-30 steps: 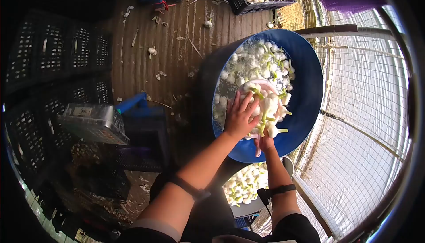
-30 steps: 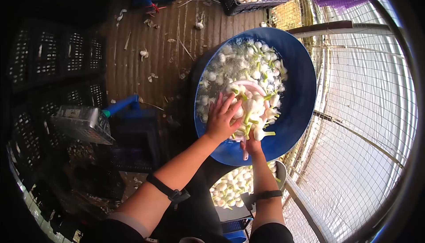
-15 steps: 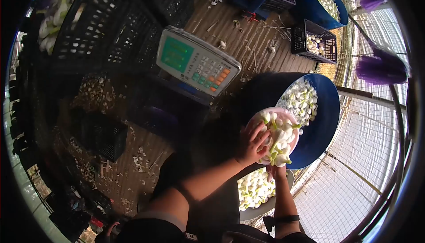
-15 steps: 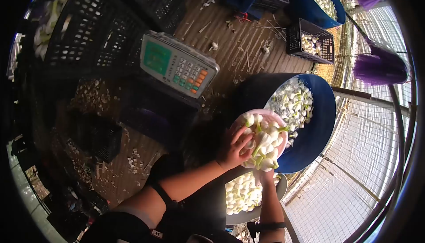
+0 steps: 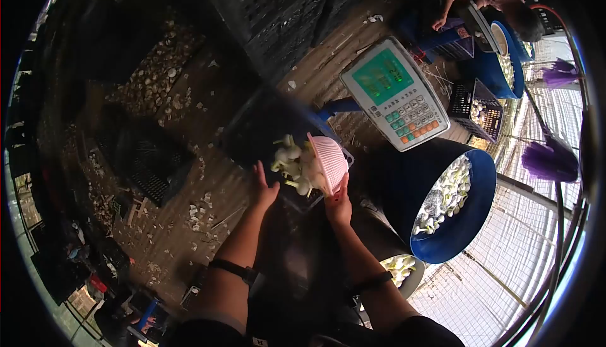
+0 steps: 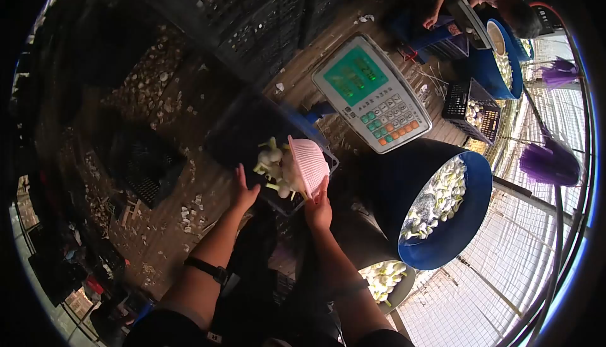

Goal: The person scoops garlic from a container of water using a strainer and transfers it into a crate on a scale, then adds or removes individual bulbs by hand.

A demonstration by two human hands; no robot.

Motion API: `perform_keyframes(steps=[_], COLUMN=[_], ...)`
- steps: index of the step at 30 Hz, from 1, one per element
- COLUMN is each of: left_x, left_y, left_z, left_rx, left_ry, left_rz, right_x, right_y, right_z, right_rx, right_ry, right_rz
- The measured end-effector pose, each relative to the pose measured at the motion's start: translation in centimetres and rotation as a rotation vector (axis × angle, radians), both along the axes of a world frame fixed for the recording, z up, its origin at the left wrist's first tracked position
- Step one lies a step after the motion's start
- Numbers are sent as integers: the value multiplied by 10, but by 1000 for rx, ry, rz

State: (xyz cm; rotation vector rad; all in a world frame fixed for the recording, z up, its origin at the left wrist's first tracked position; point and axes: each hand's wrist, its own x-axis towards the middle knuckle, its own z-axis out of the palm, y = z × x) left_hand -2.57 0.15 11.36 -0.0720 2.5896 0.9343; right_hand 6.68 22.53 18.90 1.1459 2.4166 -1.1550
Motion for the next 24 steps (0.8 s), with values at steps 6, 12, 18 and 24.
perform_keyframes(steps=[6, 12, 18, 24], left_x=[-11, 1, 12, 16], left_y=[-23, -11, -10, -16], left_z=[-33, -65, -67, -78], left_rx=[196, 359, 382, 421], left_ry=[-490, -656, -679, -745], left_rz=[823, 950, 981, 933], right_x=[-10, 20, 73, 122], right_y=[6, 45, 85, 142], right_z=[3, 20, 43, 64], right_rx=[409, 488, 276, -8], right_ry=[87, 398, 194, 269], right_rz=[337, 229, -104, -579])
